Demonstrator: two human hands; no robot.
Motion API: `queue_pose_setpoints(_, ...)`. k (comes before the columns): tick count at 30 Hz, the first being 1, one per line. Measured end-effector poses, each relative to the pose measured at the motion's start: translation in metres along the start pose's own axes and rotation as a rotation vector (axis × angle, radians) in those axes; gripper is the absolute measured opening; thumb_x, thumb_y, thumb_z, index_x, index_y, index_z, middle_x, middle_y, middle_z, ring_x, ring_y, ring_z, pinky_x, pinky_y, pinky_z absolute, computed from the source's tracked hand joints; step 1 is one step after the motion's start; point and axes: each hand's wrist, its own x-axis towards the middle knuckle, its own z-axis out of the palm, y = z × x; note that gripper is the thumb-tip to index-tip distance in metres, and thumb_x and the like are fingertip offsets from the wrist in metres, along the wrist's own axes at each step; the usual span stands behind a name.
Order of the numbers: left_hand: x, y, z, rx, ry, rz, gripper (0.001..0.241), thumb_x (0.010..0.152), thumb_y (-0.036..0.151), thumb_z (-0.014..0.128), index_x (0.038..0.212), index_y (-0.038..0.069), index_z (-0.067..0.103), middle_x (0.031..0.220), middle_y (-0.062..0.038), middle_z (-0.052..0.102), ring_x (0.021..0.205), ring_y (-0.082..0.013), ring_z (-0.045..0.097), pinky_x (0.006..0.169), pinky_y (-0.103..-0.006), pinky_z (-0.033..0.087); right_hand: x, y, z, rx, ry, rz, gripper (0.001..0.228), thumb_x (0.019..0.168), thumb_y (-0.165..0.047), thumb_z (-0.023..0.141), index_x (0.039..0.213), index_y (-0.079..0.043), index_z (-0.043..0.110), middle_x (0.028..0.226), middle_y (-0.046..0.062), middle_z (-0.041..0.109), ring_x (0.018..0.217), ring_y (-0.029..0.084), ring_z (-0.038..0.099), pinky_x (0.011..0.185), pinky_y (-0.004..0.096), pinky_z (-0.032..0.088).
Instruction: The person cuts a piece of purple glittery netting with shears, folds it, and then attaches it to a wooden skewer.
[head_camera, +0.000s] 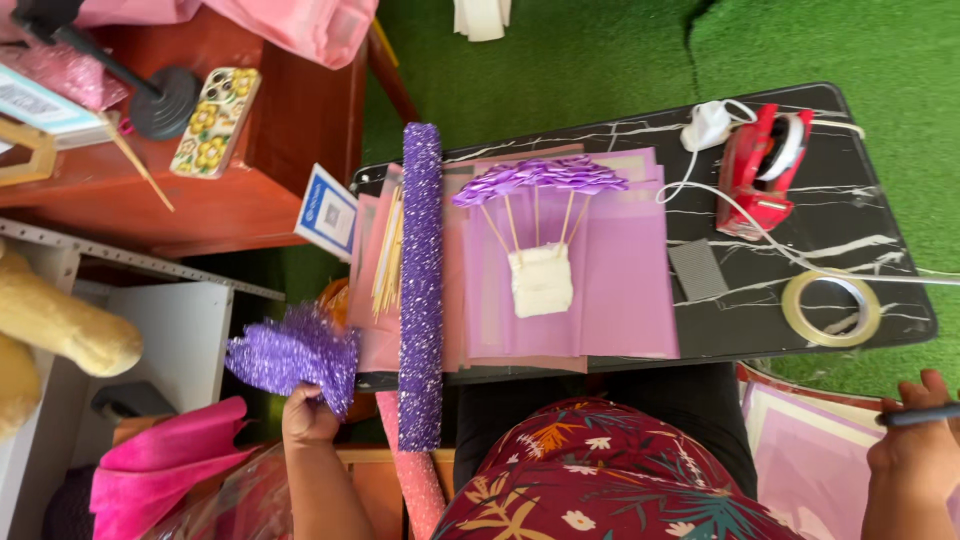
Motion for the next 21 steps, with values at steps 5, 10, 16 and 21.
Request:
queue_pose_setpoints(5,0.022,-0.02,-0.01,-0.003,-0.033,-0.095,0.03,0.053,0.008,0.051,0.081,0.016,0.058,0.081,-0.001,0.063,0.072,-0.0212,0.057,0.071,-0.0325,0.045,0.055,-0.005,0.005,-0.015,-0.101,-0.089,0.041,0.1,-0.024,0.062,0.13,-0.039,0.038,0.139,-0.013,0.06,0.105,0.006,0.066,0.086,0.017,0.056)
queue_pose_setpoints(10,0.007,-0.022,0.006,0.033,-0.027,-0.074,0.035,0.054,0.006,0.051,0.087,0.015,0.058,0.086,-0.001,0.062,0.077,-0.0214,0.056,0.074,-0.0326,0.044,0.079,-0.006,0.016,0.07,-0.167,-0.099,0.033,0.101,-0.017,0.064,0.124,-0.028,0.043,0.111,0.003,0.064,0.095,0.01,0.072,0.078,0.024,0.06)
queue_pose_setpoints(16,-0.009,-0.021,0.023,0.078,-0.002,-0.036,0.042,0.056,0.003,0.05,0.095,0.014,0.059,0.092,-0.001,0.06,0.083,-0.0216,0.054,0.078,-0.0329,0.043,0.075,-0.021,0.027,0.153,-0.101,-0.007,0.031,0.095,-0.011,0.068,0.113,-0.028,0.049,0.092,-0.003,0.059,0.075,0.003,0.058,0.058,0.019,0.043)
queue_pose_setpoints(21,-0.018,-0.02,0.043,0.113,0.068,-0.031,0.05,0.056,0.002,0.048,0.103,0.017,0.058,0.1,0.001,0.059,0.091,-0.0224,0.052,0.084,-0.0342,0.041,0.086,-0.016,0.03,0.125,-0.048,0.041,0.036,0.088,-0.008,0.07,0.112,-0.029,0.054,0.084,-0.003,0.059,0.062,0.006,0.054,0.052,0.016,0.046)
